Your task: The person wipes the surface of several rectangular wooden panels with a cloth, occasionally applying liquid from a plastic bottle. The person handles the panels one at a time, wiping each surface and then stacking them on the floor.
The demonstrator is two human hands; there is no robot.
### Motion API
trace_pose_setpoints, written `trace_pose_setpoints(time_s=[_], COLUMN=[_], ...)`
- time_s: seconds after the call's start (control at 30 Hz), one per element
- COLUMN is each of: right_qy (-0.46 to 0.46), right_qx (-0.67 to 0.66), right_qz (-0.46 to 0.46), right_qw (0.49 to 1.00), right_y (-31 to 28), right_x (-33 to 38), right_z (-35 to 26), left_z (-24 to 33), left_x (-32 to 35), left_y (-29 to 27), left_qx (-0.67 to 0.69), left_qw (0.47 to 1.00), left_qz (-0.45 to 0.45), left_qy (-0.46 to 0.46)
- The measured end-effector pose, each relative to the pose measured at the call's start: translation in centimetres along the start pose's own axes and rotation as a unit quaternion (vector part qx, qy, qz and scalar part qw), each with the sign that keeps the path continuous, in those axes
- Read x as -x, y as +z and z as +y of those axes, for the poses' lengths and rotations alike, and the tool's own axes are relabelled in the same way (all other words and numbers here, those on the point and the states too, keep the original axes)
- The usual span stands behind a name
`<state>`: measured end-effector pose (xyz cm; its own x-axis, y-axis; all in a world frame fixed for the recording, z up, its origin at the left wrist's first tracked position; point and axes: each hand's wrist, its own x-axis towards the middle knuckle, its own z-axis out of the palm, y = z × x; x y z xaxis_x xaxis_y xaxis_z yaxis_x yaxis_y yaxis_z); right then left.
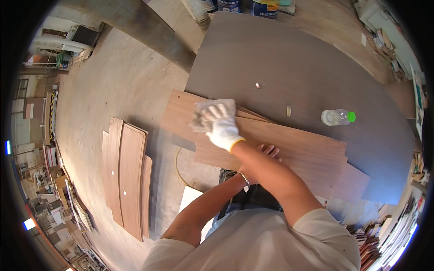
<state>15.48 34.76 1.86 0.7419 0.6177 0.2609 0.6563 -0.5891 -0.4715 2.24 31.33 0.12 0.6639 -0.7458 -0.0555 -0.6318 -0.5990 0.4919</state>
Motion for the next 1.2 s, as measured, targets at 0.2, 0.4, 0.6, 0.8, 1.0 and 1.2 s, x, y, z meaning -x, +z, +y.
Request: trace_pose_setpoints(time_s=[0.2,0.4,0.6,0.8,1.0,1.2], right_qy=[-0.287,-0.129,-0.201,0.139,0.092,0.356], right_qx=[-0.064,-0.070,-0.081,0.013,0.069,0.098], right_qz=[-0.286,-0.051,-0.091,-0.007,0.026,-0.027], right_qw=[0.912,0.988,0.972,0.990,0.993,0.929], right_y=[2.5,1.5,3.0,-4.2,-10.0,-12.9], right_x=[5.7,0.7,2.1,-2.2,12.6,35.7], right_z=[-10.2,-2.7,-3.9,5.2,9.7,2.0], left_z=[-0.9,-1.7,-1.9,-1.0,-0.9,-9.0], left_x=[0.6,-0.7,-0.8,-0.9,-1.0,-5.4], left_y=[1.0,1.5,1.1,0.8,-0.6,-8.0], left_qx=[-0.036,-0.029,-0.070,0.069,0.096,-0.033], left_qw=[0.995,0.995,0.992,0.996,0.986,0.960], left_qz=[0.088,0.069,0.037,-0.042,0.132,0.224], left_qy=[-0.029,0.058,0.103,0.025,0.034,-0.164])
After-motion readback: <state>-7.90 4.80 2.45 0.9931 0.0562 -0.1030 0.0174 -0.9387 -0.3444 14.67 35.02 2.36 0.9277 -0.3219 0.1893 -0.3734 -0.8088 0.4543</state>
